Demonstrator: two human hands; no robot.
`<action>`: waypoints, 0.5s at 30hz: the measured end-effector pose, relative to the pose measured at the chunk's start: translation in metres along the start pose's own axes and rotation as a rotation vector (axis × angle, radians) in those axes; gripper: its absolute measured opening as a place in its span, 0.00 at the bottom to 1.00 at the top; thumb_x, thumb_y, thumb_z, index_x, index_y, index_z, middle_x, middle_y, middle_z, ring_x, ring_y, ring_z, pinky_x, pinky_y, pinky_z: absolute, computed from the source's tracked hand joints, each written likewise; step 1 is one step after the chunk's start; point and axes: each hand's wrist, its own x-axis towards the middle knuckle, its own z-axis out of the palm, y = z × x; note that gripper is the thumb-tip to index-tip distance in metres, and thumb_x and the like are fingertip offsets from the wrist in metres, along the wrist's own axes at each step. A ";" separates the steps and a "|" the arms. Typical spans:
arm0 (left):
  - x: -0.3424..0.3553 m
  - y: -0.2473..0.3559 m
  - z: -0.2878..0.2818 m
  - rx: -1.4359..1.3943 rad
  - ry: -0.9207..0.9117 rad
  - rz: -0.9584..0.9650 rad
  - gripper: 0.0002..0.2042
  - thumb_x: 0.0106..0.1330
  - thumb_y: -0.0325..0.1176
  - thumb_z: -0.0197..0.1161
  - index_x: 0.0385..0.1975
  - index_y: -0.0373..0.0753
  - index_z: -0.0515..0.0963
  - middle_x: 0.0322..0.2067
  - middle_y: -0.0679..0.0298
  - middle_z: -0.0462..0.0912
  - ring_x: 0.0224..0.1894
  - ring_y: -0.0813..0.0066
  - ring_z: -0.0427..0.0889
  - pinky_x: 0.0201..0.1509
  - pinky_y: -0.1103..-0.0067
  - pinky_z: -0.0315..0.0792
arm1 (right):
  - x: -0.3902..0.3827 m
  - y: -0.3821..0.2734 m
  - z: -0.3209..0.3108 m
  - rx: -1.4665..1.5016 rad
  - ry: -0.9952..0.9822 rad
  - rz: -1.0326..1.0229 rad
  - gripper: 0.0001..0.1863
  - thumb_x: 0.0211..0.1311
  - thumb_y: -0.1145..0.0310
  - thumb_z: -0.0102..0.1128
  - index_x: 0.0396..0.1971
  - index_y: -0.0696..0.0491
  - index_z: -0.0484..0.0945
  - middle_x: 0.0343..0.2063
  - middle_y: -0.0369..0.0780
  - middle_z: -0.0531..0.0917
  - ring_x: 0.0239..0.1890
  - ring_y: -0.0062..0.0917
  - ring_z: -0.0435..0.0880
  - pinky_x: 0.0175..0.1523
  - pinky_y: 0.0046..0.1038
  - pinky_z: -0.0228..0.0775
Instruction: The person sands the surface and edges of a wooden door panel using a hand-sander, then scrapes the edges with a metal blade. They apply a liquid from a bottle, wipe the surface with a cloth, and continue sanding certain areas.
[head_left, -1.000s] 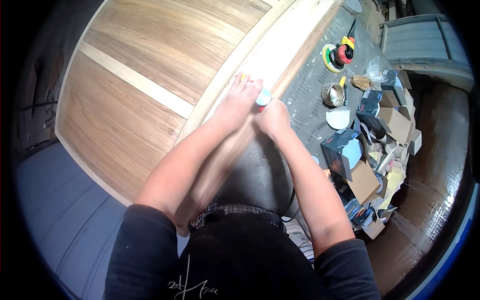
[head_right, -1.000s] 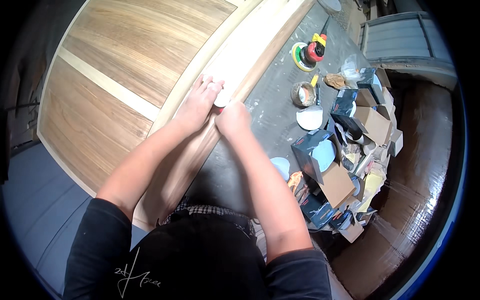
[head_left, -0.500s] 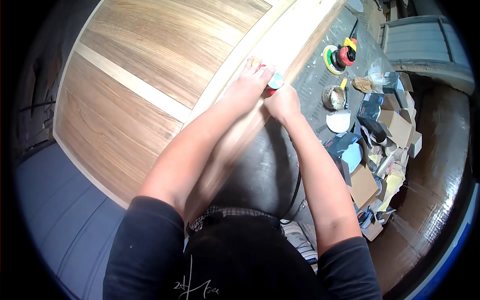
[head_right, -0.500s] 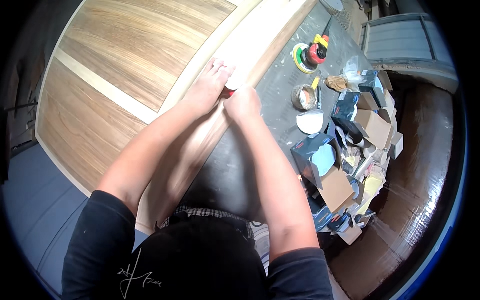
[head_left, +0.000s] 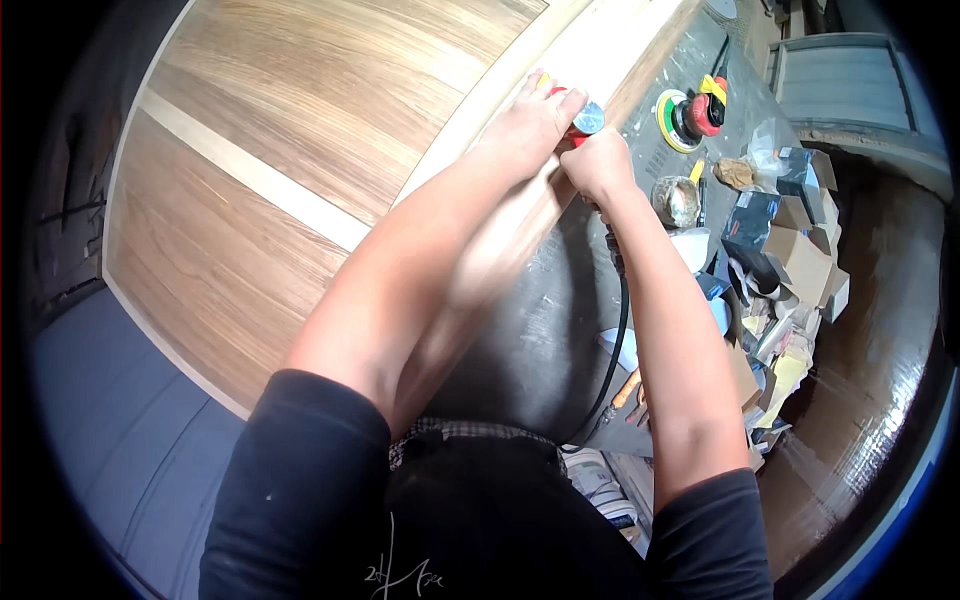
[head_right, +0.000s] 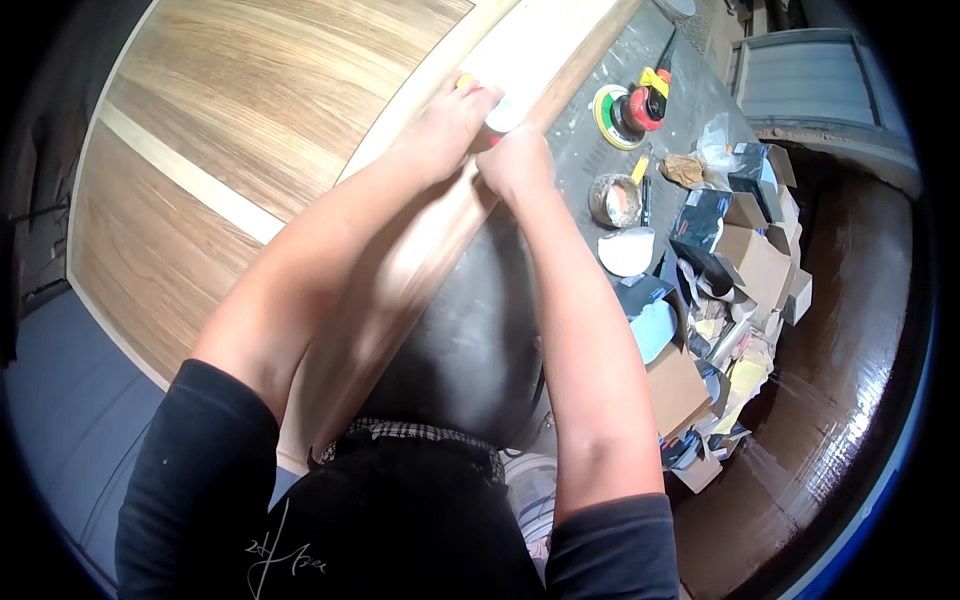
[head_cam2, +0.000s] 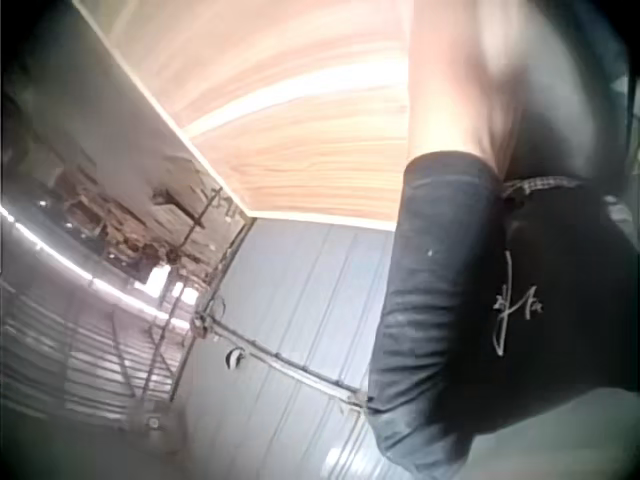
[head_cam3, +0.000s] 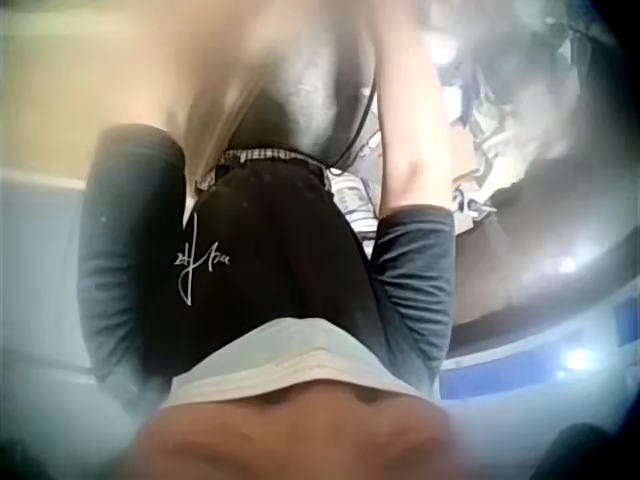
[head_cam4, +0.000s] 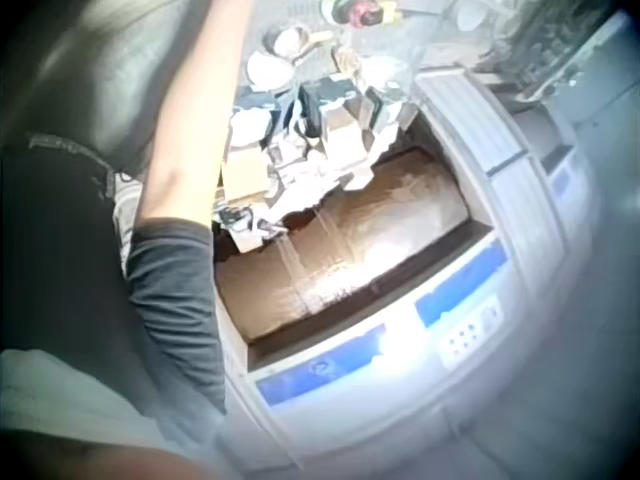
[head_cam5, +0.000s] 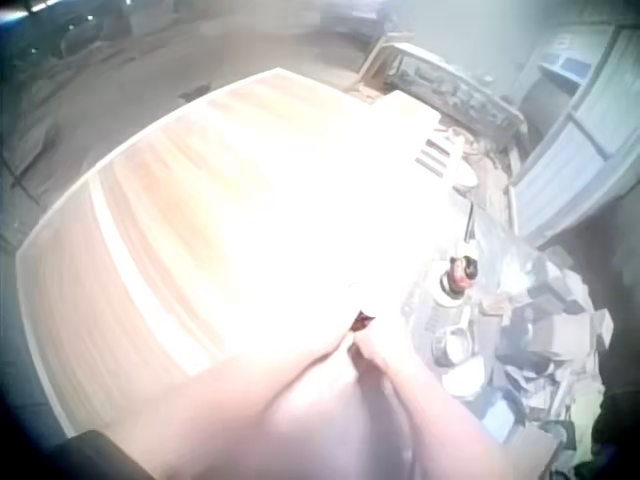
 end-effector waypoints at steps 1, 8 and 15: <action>-0.002 0.000 -0.001 -0.004 0.060 0.061 0.21 0.65 0.22 0.56 0.59 0.39 0.68 0.54 0.44 0.77 0.66 0.41 0.68 0.77 0.59 0.60 | -0.002 0.001 0.002 -0.002 0.001 0.006 0.16 0.58 0.66 0.67 0.40 0.62 0.84 0.30 0.55 0.87 0.31 0.44 0.90 0.35 0.39 0.80; -0.050 0.008 -0.002 -0.001 0.025 0.076 0.23 0.64 0.24 0.60 0.60 0.37 0.68 0.56 0.43 0.77 0.66 0.33 0.68 0.75 0.56 0.60 | -0.046 0.002 0.019 -0.103 -0.042 0.034 0.15 0.55 0.64 0.70 0.40 0.56 0.86 0.38 0.54 0.87 0.45 0.49 0.87 0.51 0.41 0.78; -0.128 0.021 -0.007 0.062 0.110 0.089 0.30 0.57 0.23 0.66 0.63 0.31 0.69 0.55 0.45 0.79 0.66 0.41 0.72 0.77 0.52 0.57 | -0.124 -0.017 0.039 -0.004 -0.048 -0.055 0.12 0.49 0.73 0.64 0.34 0.60 0.85 0.36 0.57 0.86 0.45 0.51 0.86 0.51 0.43 0.79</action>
